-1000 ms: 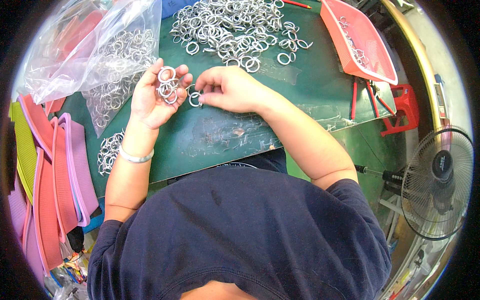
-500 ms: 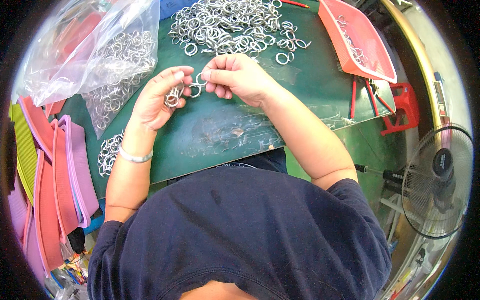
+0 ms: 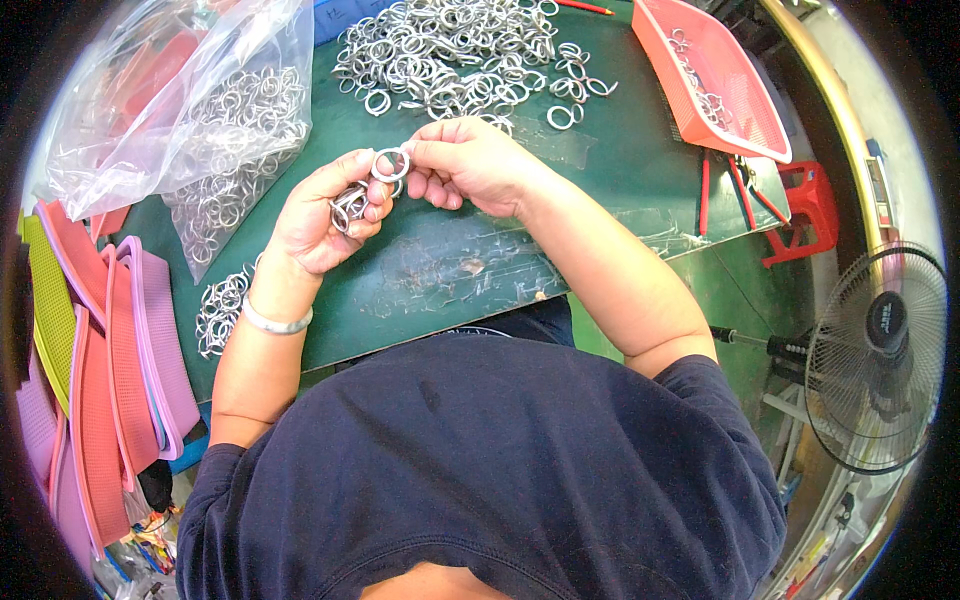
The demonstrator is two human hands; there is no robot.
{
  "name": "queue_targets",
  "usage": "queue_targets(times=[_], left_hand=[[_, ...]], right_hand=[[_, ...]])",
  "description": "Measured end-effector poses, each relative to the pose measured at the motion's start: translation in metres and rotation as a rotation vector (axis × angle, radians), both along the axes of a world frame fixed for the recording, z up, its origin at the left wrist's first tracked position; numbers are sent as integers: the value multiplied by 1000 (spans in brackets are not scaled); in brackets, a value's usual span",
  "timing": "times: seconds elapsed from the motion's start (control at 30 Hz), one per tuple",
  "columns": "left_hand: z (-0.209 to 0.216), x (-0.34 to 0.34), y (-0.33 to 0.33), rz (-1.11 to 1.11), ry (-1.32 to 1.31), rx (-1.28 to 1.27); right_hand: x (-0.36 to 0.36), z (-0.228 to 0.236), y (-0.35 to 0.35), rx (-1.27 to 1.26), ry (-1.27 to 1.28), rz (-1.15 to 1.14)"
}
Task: The person picks up small metal rings from a pile and links them together by hand on a green workbench.
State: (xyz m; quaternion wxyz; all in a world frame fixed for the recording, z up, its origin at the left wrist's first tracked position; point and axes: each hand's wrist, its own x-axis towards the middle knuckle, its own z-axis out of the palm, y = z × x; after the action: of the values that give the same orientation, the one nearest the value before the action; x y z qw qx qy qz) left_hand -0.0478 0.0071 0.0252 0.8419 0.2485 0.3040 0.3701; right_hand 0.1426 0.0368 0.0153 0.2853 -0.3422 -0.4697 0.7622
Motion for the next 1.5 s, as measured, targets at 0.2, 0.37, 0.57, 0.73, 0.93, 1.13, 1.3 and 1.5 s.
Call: queue_targets(times=[0.2,0.37,0.57,0.73,0.93,1.13,1.3,1.5], left_hand=[[-4,3,0,-4,-129,-85],[-6,4,0,14,-116,-91],[-11,0,2,46,-56,-53],[-5,-8,6,180,-49,-43],[-5,-27,16,259,-262,-48],[-12,-33,20,336,-267,-89],[-7,-28,18,340,-190,-70],[-12,-25,18,292,99,-7]], right_hand=[[-3,-4,0,1,-42,43],[-5,-1,-2,-2,-58,39],[-5,1,-3,27,-86,45],[-6,1,-3,147,-111,57],[-12,-10,-6,1198,-618,6],[-23,-14,-11,1330,-837,-95],[-28,-12,-8,1276,-810,-58],[-19,-11,5,730,-483,-150]])
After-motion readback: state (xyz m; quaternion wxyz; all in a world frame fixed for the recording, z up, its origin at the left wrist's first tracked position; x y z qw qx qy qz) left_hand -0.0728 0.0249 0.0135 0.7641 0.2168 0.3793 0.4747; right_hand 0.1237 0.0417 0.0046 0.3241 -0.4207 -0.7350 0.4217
